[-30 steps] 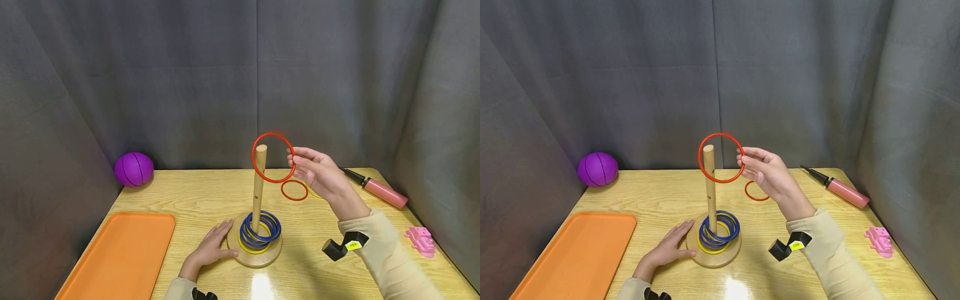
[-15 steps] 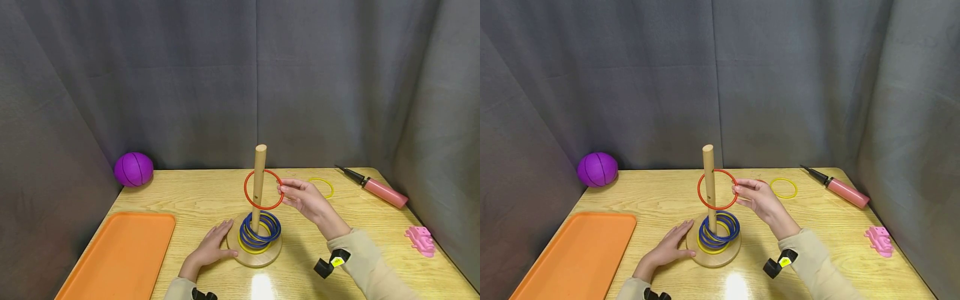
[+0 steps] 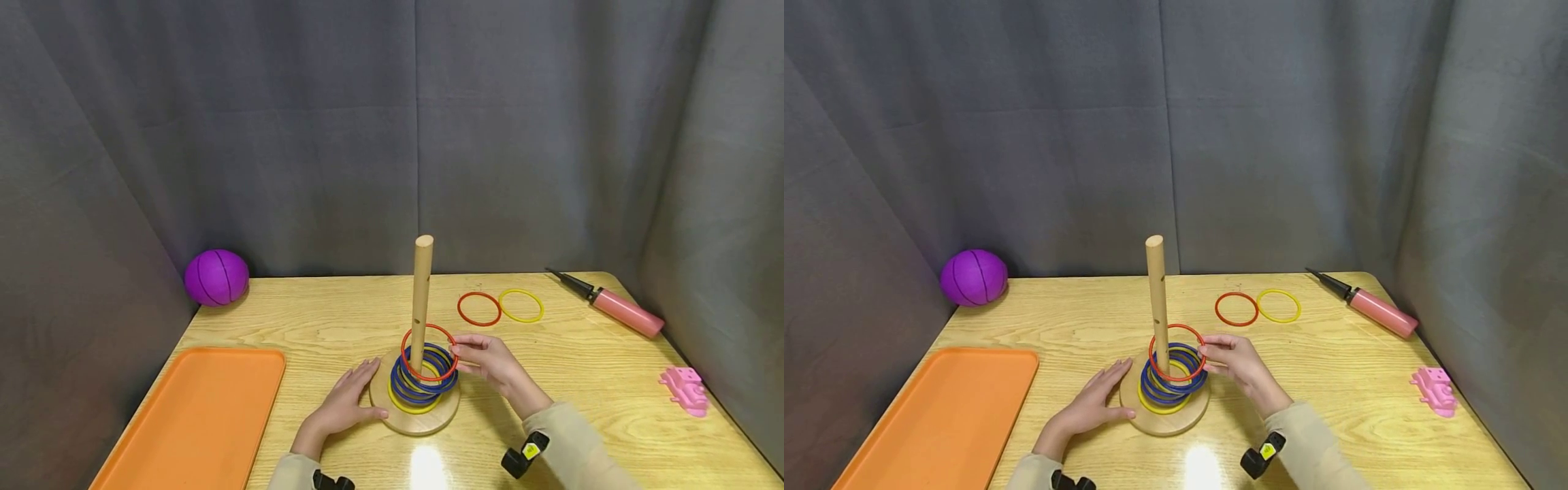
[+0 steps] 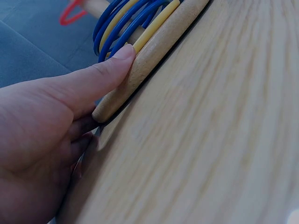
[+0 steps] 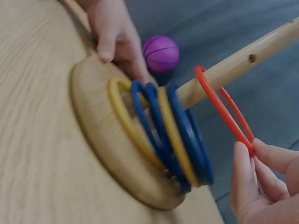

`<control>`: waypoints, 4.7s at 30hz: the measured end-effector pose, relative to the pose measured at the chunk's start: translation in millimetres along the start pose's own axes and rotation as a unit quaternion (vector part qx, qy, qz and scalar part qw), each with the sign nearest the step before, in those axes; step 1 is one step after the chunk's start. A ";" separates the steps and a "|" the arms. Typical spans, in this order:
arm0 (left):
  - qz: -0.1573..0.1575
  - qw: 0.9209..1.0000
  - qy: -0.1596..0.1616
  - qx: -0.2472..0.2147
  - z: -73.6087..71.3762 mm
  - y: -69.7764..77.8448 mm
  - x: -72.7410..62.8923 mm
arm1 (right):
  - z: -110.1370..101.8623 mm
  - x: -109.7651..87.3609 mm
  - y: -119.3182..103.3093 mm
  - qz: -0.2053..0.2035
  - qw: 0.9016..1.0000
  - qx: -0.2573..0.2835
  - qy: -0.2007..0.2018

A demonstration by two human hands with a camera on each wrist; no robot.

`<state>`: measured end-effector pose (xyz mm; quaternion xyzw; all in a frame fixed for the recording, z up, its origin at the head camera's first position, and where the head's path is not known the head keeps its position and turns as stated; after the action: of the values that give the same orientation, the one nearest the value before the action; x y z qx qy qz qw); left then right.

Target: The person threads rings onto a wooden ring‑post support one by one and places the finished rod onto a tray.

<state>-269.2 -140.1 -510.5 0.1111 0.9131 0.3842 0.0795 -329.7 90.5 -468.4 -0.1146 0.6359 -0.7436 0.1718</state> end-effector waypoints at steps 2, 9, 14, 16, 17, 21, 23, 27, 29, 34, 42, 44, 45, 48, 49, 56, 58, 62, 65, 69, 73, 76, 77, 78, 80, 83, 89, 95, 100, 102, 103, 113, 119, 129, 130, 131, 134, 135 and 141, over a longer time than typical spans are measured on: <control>0.001 1.000 0.000 0.001 -0.1 -0.1 -0.1 | -0.4 0.8 6.5 0.006 1.000 -0.013 0.004; 0.001 1.000 -0.002 0.001 -0.5 0.0 -0.2 | -0.7 3.1 14.5 0.009 0.996 -0.082 0.017; 0.000 1.000 -0.002 -0.001 -0.6 0.9 -0.2 | -2.9 3.1 13.1 0.000 0.994 -0.108 0.026; -0.001 1.000 -0.004 -0.003 -0.5 1.1 -0.3 | -5.0 2.8 12.9 0.000 0.993 -0.111 0.032; -0.001 1.000 -0.004 -0.002 -0.5 1.3 -0.4 | -6.6 2.9 12.8 0.000 0.993 -0.115 0.035; -0.002 1.000 -0.003 -0.004 -1.0 1.8 -0.7 | -16.6 5.3 11.0 -0.001 0.990 -0.132 0.047; -0.002 1.000 -0.002 -0.004 -1.2 2.1 -0.8 | -24.7 7.8 8.2 -0.002 0.989 -0.141 0.055; -0.003 1.000 -0.004 -0.001 -0.5 1.4 -0.5 | -47.5 15.9 -1.0 -0.007 0.986 -0.143 0.081; -0.002 1.000 -0.005 0.001 -0.3 1.2 -0.4 | -62.3 20.9 -6.6 -0.013 0.983 -0.154 0.099; -0.001 1.000 -0.007 0.002 0.5 0.2 -0.3 | -103.7 34.9 -19.2 -0.031 0.961 -0.229 0.153; 0.000 1.000 -0.008 0.003 0.8 -0.9 -0.1 | -159.5 48.4 -40.3 -0.059 0.880 -0.410 0.230; 0.000 1.000 -0.008 0.004 0.9 -1.0 -0.2 | -170.2 50.8 -39.6 -0.052 0.876 -0.425 0.222; 0.000 1.000 -0.008 0.005 0.9 -1.1 -0.3 | -174.1 52.1 -37.9 -0.046 0.879 -0.426 0.210; 0.000 1.000 -0.008 0.004 0.6 -0.1 0.0 | -183.2 55.7 -32.1 -0.026 0.887 -0.430 0.166; 0.001 1.000 -0.008 0.004 0.7 0.0 0.1 | -185.9 56.9 -29.8 -0.021 0.888 -0.434 0.152; -0.001 1.000 -0.008 0.005 0.3 0.4 0.1 | -196.1 60.6 -15.5 0.016 0.878 -0.466 0.108; -0.003 1.000 -0.007 0.005 0.1 0.2 0.0 | -197.0 62.0 -12.6 0.022 0.873 -0.476 0.098; -0.005 1.000 -0.006 0.004 0.0 -0.2 -0.4 | -197.0 64.6 -10.1 0.025 0.864 -0.495 0.087; -0.004 1.000 -0.005 0.005 -0.2 0.2 -0.8 | -196.8 64.9 -9.3 0.028 0.861 -0.501 0.084; -0.003 1.000 -0.004 0.008 -0.6 0.1 -0.8 | -196.8 64.9 -7.7 0.035 0.860 -0.503 0.081; -0.002 1.000 -0.003 0.006 -1.3 0.2 -0.7 | -195.1 64.0 -7.3 0.031 0.862 -0.502 0.071; -0.002 1.000 -0.005 0.007 -1.2 0.3 -0.6 | -192.6 60.2 -8.1 0.021 0.869 -0.492 0.054; -0.002 1.000 -0.005 0.008 -1.1 0.3 -0.7 | -191.2 58.5 -8.5 0.016 0.869 -0.493 0.043; -0.002 1.000 -0.006 0.009 -1.2 0.2 -0.8 | -189.5 56.7 -9.0 0.009 0.869 -0.494 0.033; -0.002 1.000 -0.006 0.009 -1.1 0.0 -1.0 | -186.2 53.1 -9.3 -0.008 0.869 -0.495 0.008; -0.003 1.000 -0.004 0.009 -1.9 -0.4 -1.3 | -178.5 47.0 -11.2 -0.040 0.862 -0.505 -0.034; -0.005 1.000 -0.004 0.011 -1.4 -2.8 -1.4 | -168.1 35.7 -9.6 -0.060 0.869 -0.482 -0.096; -0.006 1.000 -0.005 0.008 -0.2 -4.4 -0.7 | -162.1 31.8 -9.6 -0.062 0.868 -0.476 -0.126; -0.005 1.000 -0.007 0.009 0.9 -4.3 -0.5 | -169.8 33.8 -15.6 -0.070 0.879 -0.468 -0.063; -0.003 1.000 -0.006 0.009 0.9 -3.8 -0.3 | -175.7 35.3 -20.4 -0.076 0.872 -0.484 -0.011; -0.003 1.000 -0.006 0.009 1.0 -3.6 -0.2 | -178.3 36.2 -22.6 -0.079 0.866 -0.493 0.012; -0.001 1.000 -0.006 0.010 0.7 -1.8 1.6 | -178.1 46.2 -26.7 -0.095 0.821 -0.560 0.060; -0.003 1.000 -0.007 0.011 0.5 -2.2 1.5 | -179.5 45.4 -25.5 -0.066 0.815 -0.570 0.075; -0.001 1.000 -0.007 0.013 1.0 -1.2 1.4 | -184.6 35.6 -19.5 -0.028 0.831 -0.550 0.084; -0.001 1.000 -0.007 0.013 0.8 -1.3 1.3 | -184.3 33.9 -19.7 -0.026 0.835 -0.543 0.083; -0.001 1.000 -0.006 0.014 0.8 -1.3 1.3 | -183.8 31.8 -20.1 -0.023 0.841 -0.534 0.081; 0.001 1.000 -0.005 0.014 0.3 -0.9 1.2 | -183.0 24.8 -20.3 -0.007 0.863 -0.498 0.085; 0.001 1.000 -0.005 0.014 0.2 -0.7 1.1 | -182.4 22.5 -20.9 -0.003 0.870 -0.486 0.086; 0.001 1.000 -0.004 0.010 -0.7 -0.7 -0.4 | -170.2 13.3 -38.7 -0.020 0.902 -0.422 0.087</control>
<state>-269.1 -141.2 -510.5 0.1146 0.9163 0.3752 0.0812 -412.3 244.6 -459.0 -0.1238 0.9004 -0.4156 0.0365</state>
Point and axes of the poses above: each hand's wrist, its own x-axis towards the middle knuckle, its own z-axis out of the palm, y = z × x, the point moved 9 cm from there along x, towards the middle knuckle, and after that the axes turned 7 degrees about -z, right-handed, at the moved point
